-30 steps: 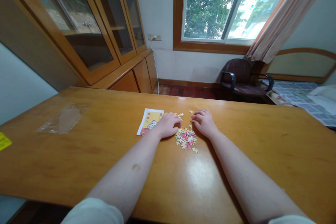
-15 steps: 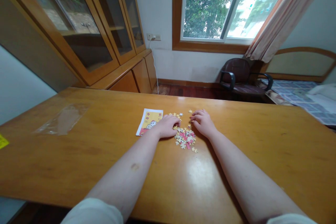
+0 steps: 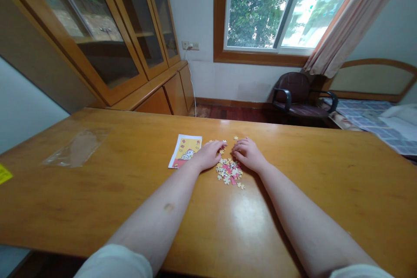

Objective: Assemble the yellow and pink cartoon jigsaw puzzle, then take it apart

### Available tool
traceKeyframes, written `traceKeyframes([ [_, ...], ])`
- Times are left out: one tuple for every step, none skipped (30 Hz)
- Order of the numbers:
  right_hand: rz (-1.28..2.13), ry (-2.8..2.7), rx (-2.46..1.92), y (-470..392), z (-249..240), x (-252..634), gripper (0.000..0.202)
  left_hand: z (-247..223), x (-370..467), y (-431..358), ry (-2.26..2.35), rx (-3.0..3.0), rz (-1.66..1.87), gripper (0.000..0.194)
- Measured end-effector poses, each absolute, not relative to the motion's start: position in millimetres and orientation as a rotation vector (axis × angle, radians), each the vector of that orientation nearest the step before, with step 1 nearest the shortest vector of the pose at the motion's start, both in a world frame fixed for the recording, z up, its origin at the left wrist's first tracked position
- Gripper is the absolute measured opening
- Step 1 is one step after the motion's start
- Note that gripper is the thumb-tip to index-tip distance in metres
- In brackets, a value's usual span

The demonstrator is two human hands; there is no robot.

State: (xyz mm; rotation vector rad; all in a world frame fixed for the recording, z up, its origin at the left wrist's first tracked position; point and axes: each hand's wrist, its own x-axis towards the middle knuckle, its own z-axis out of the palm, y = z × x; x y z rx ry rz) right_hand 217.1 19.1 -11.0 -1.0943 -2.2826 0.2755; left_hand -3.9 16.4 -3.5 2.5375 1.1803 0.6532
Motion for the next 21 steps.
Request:
traceKeyframes([
  [0.275, -2.282, -1.114, 19, -11, 217, 0.016, -4, -4, 17, 1.178, 2.547, 0.68, 0.044],
  [0.276, -2.286, -1.131, 19, -11, 217, 0.018, -5, -4, 18, 1.181, 2.557, 0.705, 0.046],
  [0.278, -2.298, -1.147, 19, -12, 217, 0.019, -5, -4, 19, 1.194, 2.564, 0.723, 0.045],
  [0.28, -2.321, -1.168, 18, -12, 216, 0.02, -4, -5, 19, 1.221, 2.566, 0.731, 0.043],
  [0.282, -2.355, -1.193, 17, -12, 216, 0.022, -4, -5, 19, 1.262, 2.564, 0.731, 0.04],
  [0.284, -2.394, -1.22, 15, -12, 214, 0.026, -4, -6, 20, 1.309, 2.558, 0.725, 0.037],
  [0.289, -2.437, -1.244, 13, -11, 213, 0.031, -4, -7, 20, 1.357, 2.551, 0.714, 0.035],
  [0.296, -2.477, -1.262, 11, -11, 212, 0.035, -4, -7, 20, 1.395, 2.547, 0.7, 0.033],
  [0.306, -2.51, -1.274, 9, -10, 211, 0.038, -5, -8, 21, 1.419, 2.549, 0.684, 0.033],
  [0.317, -2.53, -1.281, 8, -9, 211, 0.039, -6, -8, 21, 1.433, 2.554, 0.669, 0.033],
  [0.325, -2.538, -1.286, 7, -8, 211, 0.038, -7, -8, 21, 1.439, 2.562, 0.653, 0.034],
  [0.332, -2.534, -1.289, 7, -7, 211, 0.036, -8, -8, 22, 1.444, 2.568, 0.638, 0.035],
  [0.334, -2.52, -1.29, 7, -7, 212, 0.034, -8, -8, 22, 1.45, 2.57, 0.628, 0.035],
  [0.332, -2.501, -1.289, 8, -6, 213, 0.032, -8, -8, 22, 1.461, 2.566, 0.624, 0.035],
  [0.323, -2.475, -1.289, 9, -7, 214, 0.029, -8, -8, 22, 1.474, 2.557, 0.623, 0.035],
  [0.308, -2.443, -1.296, 11, -7, 215, 0.028, -8, -8, 22, 1.485, 2.548, 0.623, 0.035],
  [0.287, -2.403, -1.315, 13, -8, 216, 0.028, -8, -8, 22, 1.493, 2.541, 0.624, 0.035],
  [0.262, -2.356, -1.346, 14, -10, 218, 0.028, -7, -8, 22, 1.499, 2.537, 0.624, 0.035],
  [0.236, -2.306, -1.383, 16, -12, 219, 0.029, -7, -8, 22, 1.501, 2.534, 0.624, 0.035],
  [0.215, -2.255, -1.417, 18, -13, 220, 0.029, -7, -8, 22, 1.502, 2.532, 0.629, 0.036],
  [0.2, -2.211, -1.434, 19, -15, 221, 0.029, -7, -8, 22, 1.5, 2.53, 0.64, 0.037],
])
